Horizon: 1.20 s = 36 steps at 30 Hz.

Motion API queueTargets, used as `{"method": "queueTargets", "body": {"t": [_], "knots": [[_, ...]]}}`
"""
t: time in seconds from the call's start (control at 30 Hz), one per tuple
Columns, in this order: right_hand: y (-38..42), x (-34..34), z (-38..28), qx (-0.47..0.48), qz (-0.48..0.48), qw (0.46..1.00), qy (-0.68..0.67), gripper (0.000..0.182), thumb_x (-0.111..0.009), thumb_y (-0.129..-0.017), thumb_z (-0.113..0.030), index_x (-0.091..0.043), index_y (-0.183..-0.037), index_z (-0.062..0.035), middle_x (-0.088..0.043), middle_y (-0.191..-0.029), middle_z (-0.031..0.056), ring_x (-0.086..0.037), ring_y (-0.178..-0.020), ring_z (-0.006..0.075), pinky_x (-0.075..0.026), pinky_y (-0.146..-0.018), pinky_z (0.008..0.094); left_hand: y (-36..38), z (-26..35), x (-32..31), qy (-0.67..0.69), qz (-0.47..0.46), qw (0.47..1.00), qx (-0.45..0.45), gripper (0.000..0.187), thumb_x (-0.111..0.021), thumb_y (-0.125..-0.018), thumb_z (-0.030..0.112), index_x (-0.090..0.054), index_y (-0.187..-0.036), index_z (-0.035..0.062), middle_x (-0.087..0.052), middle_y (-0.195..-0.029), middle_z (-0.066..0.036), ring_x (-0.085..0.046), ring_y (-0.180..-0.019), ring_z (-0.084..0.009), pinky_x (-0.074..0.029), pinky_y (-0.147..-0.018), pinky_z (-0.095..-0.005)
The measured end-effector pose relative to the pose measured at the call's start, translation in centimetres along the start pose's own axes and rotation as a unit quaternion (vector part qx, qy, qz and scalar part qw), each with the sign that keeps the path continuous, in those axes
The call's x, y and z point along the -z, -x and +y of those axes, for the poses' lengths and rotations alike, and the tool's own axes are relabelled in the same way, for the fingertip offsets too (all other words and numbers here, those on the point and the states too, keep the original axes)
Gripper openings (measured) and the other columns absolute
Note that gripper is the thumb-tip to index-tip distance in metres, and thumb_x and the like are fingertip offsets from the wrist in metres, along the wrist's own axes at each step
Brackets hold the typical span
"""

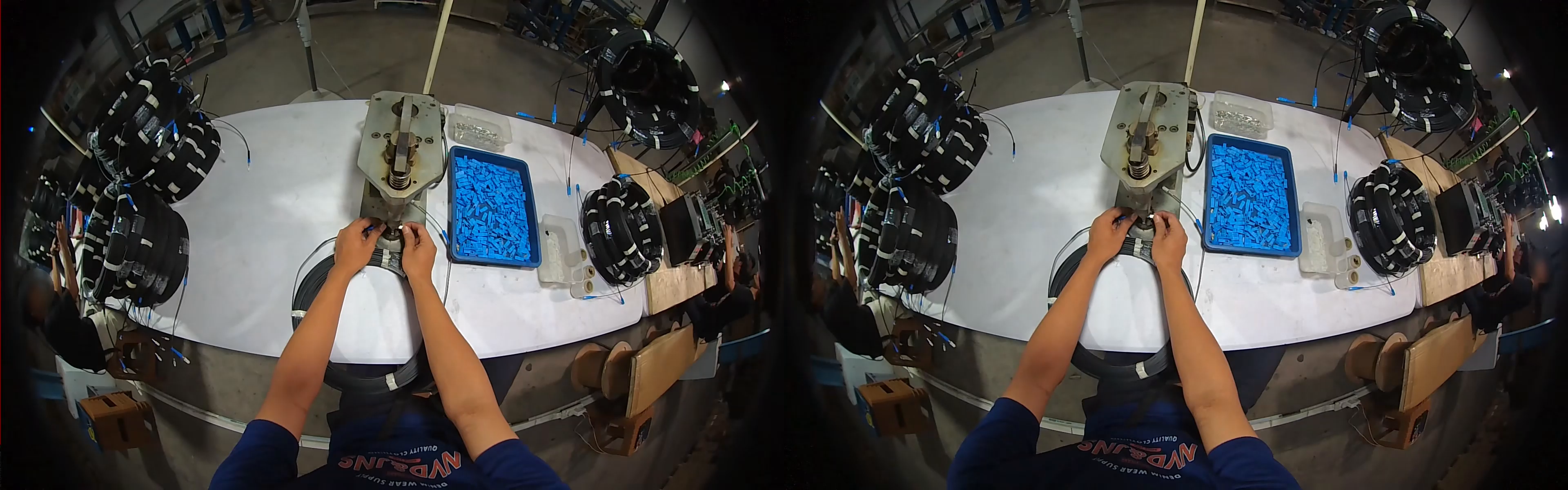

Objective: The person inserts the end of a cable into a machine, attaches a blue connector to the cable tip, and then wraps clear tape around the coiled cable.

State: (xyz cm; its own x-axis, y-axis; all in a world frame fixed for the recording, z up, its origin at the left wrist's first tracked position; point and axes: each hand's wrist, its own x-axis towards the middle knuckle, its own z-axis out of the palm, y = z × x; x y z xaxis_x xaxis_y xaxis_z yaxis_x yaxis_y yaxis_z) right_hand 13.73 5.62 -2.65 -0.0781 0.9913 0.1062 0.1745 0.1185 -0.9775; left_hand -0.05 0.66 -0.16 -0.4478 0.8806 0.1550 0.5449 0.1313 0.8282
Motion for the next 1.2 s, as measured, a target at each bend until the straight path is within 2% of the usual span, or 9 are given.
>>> {"method": "queueTargets", "body": {"t": [0.5,0.6,0.7,0.8,0.87,0.93,1.0,1.07,1.2], "knots": [[0.0,0.0,0.2,0.008,0.002,1.000,0.002,0.017,-0.064,-0.098,-0.016,-0.069,-0.103,-0.0008,-0.070,-0.086,0.0085,-0.063,-0.076,0.0132,-0.050,-0.071,0.0277,0.0,-0.6,-0.3,0.014,0.016,0.999,-0.025,0.025,-0.070,-0.090,0.029,-0.076,-0.100,0.0079,-0.068,-0.087,-0.014,-0.062,-0.070,-0.0308,-0.048,-0.064,-0.0392],[-0.1,0.0,0.2,0.005,-0.003,1.000,0.003,0.016,-0.063,-0.098,-0.015,-0.069,-0.104,-0.0009,-0.070,-0.085,0.0083,-0.062,-0.074,0.0122,-0.049,-0.070,0.0272,-0.1,-1.2,-0.4,0.004,0.007,1.000,-0.027,0.025,-0.071,-0.091,0.026,-0.075,-0.105,0.0061,-0.069,-0.086,-0.013,-0.060,-0.069,-0.0241,-0.046,-0.066,-0.0336],[0.0,0.1,-0.1,0.018,0.002,1.000,0.012,0.017,-0.063,-0.098,-0.015,-0.069,-0.104,-0.0010,-0.069,-0.084,0.0081,-0.062,-0.072,0.0122,-0.049,-0.069,0.0271,-0.3,-2.0,-0.8,0.018,0.015,0.999,-0.038,0.024,-0.069,-0.091,0.028,-0.076,-0.103,0.0094,-0.066,-0.083,-0.013,-0.061,-0.069,-0.0291,-0.047,-0.063,-0.0387],[0.2,0.3,-0.4,0.016,-0.006,1.000,0.024,0.017,-0.062,-0.099,-0.016,-0.069,-0.105,-0.0013,-0.069,-0.083,0.0077,-0.061,-0.070,0.0124,-0.049,-0.069,0.0278,-0.4,-2.7,-0.6,0.079,-0.026,0.996,0.023,0.024,-0.065,-0.092,0.022,-0.074,-0.108,0.0052,-0.069,-0.086,-0.010,-0.063,-0.073,-0.0225,-0.049,-0.069,-0.0343],[0.2,0.4,-0.3,0.004,-0.015,1.000,0.017,0.017,-0.058,-0.099,-0.013,-0.069,-0.107,-0.0013,-0.069,-0.085,0.0080,-0.062,-0.072,0.0130,-0.050,-0.071,0.0278,-0.5,-2.7,0.1,0.226,-0.060,0.972,0.016,0.026,-0.059,-0.094,0.012,-0.070,-0.114,-0.0006,-0.072,-0.096,-0.009,-0.065,-0.085,-0.0167,-0.050,-0.079,-0.0296],[0.2,0.5,-0.1,-0.007,-0.026,1.000,0.011,0.018,-0.055,-0.100,-0.010,-0.068,-0.108,-0.0013,-0.070,-0.088,0.0084,-0.062,-0.075,0.0136,-0.050,-0.074,0.0277,-0.6,-3.4,0.6,0.230,-0.080,0.970,0.020,0.027,-0.056,-0.094,0.008,-0.068,-0.116,-0.0027,-0.072,-0.103,-0.010,-0.065,-0.092,-0.0166,-0.050,-0.085,-0.0290],[0.4,0.8,-0.1,-0.007,-0.037,0.997,-0.060,0.026,-0.046,-0.098,-0.005,-0.066,-0.116,-0.0005,-0.067,-0.102,0.0072,-0.060,-0.093,0.0125,-0.046,-0.085,0.0258,-0.6,-3.5,0.9,0.235,-0.101,0.966,0.023,0.029,-0.054,-0.093,0.004,-0.066,-0.118,-0.0049,-0.072,-0.109,-0.010,-0.065,-0.098,-0.0164,-0.049,-0.090,-0.0285],[0.5,1.1,-0.4,-0.007,-0.049,0.998,-0.047,0.030,-0.044,-0.095,-0.002,-0.065,-0.116,0.0005,-0.067,-0.105,0.0079,-0.060,-0.097,0.0141,-0.045,-0.089,0.0266,-0.5,-3.1,1.4,0.329,-0.105,0.936,0.075,0.032,-0.052,-0.091,-0.001,-0.065,-0.120,-0.0040,-0.071,-0.113,-0.011,-0.064,-0.103,-0.0167,-0.048,-0.093,-0.0292],[0.2,1.5,0.5,0.000,-0.072,0.997,-0.041,0.035,-0.042,-0.091,0.003,-0.065,-0.117,0.0010,-0.067,-0.107,0.0093,-0.061,-0.102,0.0183,-0.045,-0.094,0.0282,-0.5,-3.1,1.3,0.277,-0.112,0.953,0.041,0.033,-0.051,-0.090,-0.004,-0.065,-0.120,-0.0047,-0.070,-0.116,-0.011,-0.064,-0.106,-0.0175,-0.048,-0.096,-0.0301]]}}
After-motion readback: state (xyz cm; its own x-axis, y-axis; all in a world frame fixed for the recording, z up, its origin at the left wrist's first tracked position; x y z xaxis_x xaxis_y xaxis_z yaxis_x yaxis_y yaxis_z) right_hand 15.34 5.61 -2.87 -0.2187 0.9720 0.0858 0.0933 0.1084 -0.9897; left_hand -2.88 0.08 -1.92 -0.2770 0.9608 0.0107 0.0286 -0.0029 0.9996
